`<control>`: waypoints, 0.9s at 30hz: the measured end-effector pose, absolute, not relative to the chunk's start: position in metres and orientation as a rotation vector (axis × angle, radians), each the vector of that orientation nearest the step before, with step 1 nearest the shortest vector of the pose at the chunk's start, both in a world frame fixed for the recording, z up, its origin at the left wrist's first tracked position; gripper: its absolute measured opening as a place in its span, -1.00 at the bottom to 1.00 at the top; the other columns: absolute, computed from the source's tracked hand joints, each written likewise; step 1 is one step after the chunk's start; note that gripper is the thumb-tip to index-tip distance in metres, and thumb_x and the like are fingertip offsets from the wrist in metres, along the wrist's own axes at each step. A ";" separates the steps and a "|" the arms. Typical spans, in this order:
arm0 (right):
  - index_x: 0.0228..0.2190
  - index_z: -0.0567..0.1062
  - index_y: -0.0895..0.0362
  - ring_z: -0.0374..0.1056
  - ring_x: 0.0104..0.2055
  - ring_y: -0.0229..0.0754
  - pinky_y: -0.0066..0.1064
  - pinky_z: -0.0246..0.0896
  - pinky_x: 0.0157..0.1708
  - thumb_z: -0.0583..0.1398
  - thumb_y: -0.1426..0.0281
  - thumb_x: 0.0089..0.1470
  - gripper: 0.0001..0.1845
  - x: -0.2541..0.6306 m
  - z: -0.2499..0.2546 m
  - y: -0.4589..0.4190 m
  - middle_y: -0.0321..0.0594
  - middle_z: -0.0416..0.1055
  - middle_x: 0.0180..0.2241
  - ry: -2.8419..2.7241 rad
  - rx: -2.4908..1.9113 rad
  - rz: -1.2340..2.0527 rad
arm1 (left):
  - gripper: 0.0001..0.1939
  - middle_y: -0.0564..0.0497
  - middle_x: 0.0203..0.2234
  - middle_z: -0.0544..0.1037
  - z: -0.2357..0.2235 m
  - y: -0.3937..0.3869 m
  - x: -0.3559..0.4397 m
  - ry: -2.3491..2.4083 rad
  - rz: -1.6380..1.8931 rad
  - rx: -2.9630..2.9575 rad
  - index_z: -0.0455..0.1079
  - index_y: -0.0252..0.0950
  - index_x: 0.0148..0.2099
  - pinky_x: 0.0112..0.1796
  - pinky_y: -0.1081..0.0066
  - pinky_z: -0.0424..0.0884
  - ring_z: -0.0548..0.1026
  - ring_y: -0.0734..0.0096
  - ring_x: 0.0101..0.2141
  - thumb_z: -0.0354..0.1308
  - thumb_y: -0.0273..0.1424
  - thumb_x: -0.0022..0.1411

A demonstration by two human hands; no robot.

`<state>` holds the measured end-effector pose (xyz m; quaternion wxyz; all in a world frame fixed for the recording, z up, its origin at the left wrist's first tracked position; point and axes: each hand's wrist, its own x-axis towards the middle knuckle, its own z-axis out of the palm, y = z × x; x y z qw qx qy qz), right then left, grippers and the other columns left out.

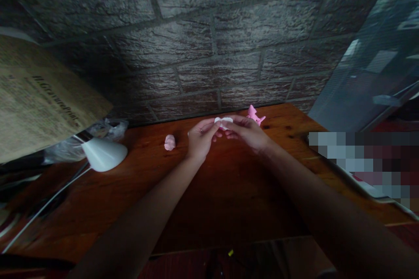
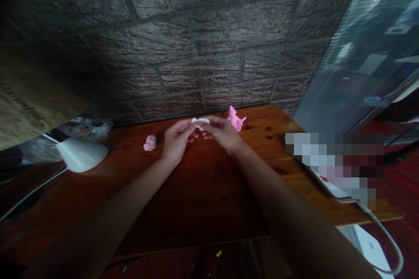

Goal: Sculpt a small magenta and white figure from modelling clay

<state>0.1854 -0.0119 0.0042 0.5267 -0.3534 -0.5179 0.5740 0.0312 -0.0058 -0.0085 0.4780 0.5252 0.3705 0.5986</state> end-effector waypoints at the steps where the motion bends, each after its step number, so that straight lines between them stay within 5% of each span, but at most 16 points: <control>1: -0.32 0.61 0.12 0.46 -0.37 -0.29 -0.47 0.39 -0.32 0.41 0.19 0.02 -0.72 0.185 0.005 -0.013 -0.24 0.59 -0.38 -1.201 -0.854 1.449 | -0.69 0.03 -0.51 0.61 -0.009 -0.005 0.031 0.903 1.471 1.286 0.57 -0.27 -0.23 -0.55 0.52 0.28 0.48 0.52 -0.56 0.44 -0.23 0.00; 7: -0.33 0.58 0.14 0.54 -0.39 -0.20 -0.43 0.47 -0.35 0.09 -0.06 0.28 -0.45 0.186 0.012 -0.012 -0.10 0.60 -0.44 -0.986 -0.931 1.715 | -0.70 -0.01 -0.46 0.65 -0.007 -0.006 0.030 0.899 1.478 1.413 0.55 -0.29 -0.23 -0.58 0.49 0.30 0.46 0.52 -0.60 0.43 -0.23 0.02; 15: -0.46 0.55 0.17 0.44 -0.51 -0.37 -0.60 0.41 -0.42 0.31 0.34 0.21 -0.78 0.186 0.013 -0.015 -0.23 0.56 -0.52 -0.901 -0.963 1.719 | -0.73 -0.03 -0.41 0.64 -0.009 -0.008 0.032 0.852 1.433 1.554 0.54 -0.29 -0.24 -0.60 0.50 0.30 0.47 0.52 -0.59 0.39 -0.21 0.09; 21: -0.40 0.62 0.15 0.49 -0.43 -0.37 -0.64 0.36 -0.46 0.39 0.34 0.10 -0.87 0.187 0.010 -0.016 -0.21 0.61 -0.43 -1.028 -0.953 1.638 | -0.72 0.03 -0.56 0.58 -0.009 -0.005 0.029 0.866 1.433 1.488 0.52 -0.28 -0.28 -0.62 0.51 0.24 0.46 0.51 -0.62 0.38 -0.17 0.09; 27: -0.30 0.63 0.13 0.37 -0.53 -0.41 -0.60 0.24 -0.52 0.41 0.22 0.04 -0.74 0.189 0.003 -0.011 -0.26 0.59 -0.45 -1.221 -0.984 1.452 | -0.65 -0.01 -0.51 0.62 -0.008 -0.007 0.031 0.937 1.381 1.409 0.52 -0.28 -0.27 -0.61 0.52 0.24 0.50 0.47 -0.58 0.42 -0.13 0.01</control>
